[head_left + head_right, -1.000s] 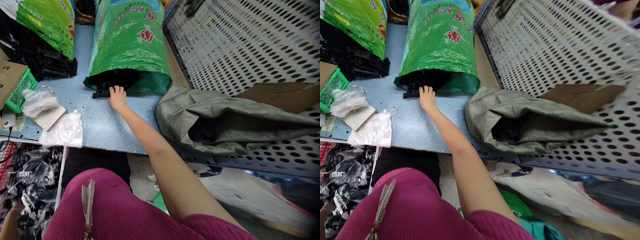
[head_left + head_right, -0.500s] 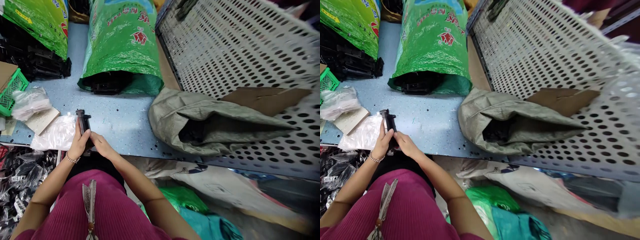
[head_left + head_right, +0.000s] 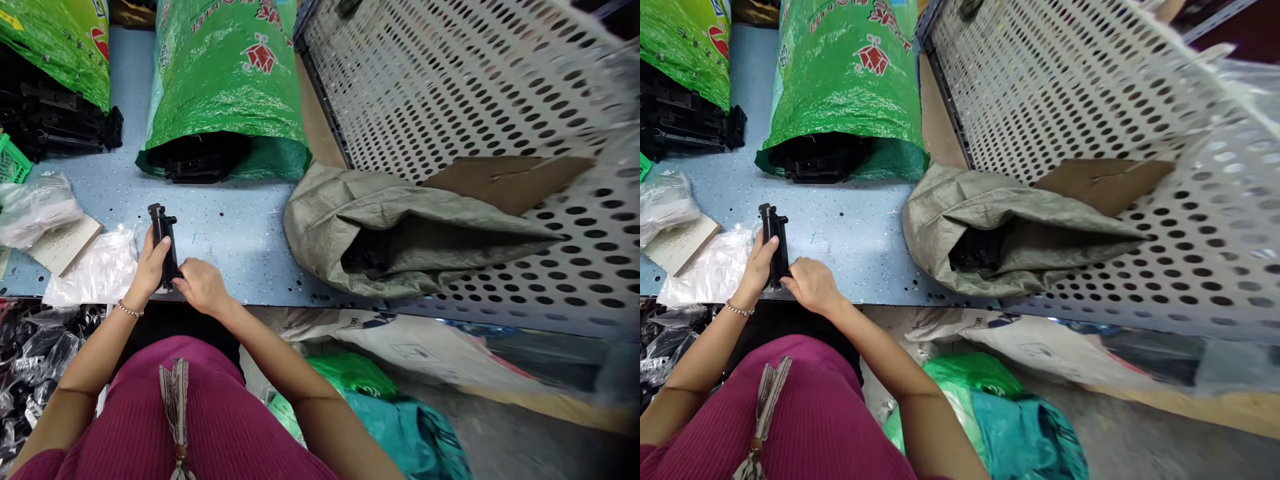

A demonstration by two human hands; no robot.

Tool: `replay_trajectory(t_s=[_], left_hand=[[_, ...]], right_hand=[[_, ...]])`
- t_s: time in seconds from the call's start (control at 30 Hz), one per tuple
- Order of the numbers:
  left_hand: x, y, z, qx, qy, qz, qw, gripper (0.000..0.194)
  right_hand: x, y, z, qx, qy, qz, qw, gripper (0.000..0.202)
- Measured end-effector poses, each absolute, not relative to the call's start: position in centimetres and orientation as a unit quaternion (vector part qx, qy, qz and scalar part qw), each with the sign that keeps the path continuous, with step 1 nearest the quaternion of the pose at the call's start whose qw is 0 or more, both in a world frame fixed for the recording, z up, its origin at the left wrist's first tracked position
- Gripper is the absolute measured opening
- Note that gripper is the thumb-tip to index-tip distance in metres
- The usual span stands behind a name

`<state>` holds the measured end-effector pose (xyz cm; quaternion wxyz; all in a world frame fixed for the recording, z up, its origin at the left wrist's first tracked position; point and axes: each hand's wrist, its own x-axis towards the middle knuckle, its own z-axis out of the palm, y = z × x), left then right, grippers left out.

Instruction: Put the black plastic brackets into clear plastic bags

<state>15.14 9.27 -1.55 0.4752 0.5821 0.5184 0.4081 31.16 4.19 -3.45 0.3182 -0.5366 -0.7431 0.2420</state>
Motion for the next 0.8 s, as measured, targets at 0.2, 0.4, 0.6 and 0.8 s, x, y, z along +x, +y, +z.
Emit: replay_trajectory(t_s=[0.2,0.4,0.6,0.8], left_hand=[[16.3,9.7,-3.6,0.613,0.59,0.276,0.447,0.047],[19.2,7.4,-5.0,0.721,0.613,0.063,0.317,0.058],[17.0,10.7,-4.6,0.664,0.53,0.323,0.416,0.065],[17.5,13.4,-1.8,0.453,0.358,0.492,0.652,0.083]], right_hand=[[33.4,11.0,-2.3,-0.582,-0.76,0.205,0.205,0.044],[37.5,27.4,-0.7,-0.645,-0.746,0.021,0.161,0.052],[37.2,23.5,-0.9,-0.643,-0.721,0.065,0.249,0.041],[31.9,11.5,-2.6,-0.463,-0.514,0.582,0.427,0.062]])
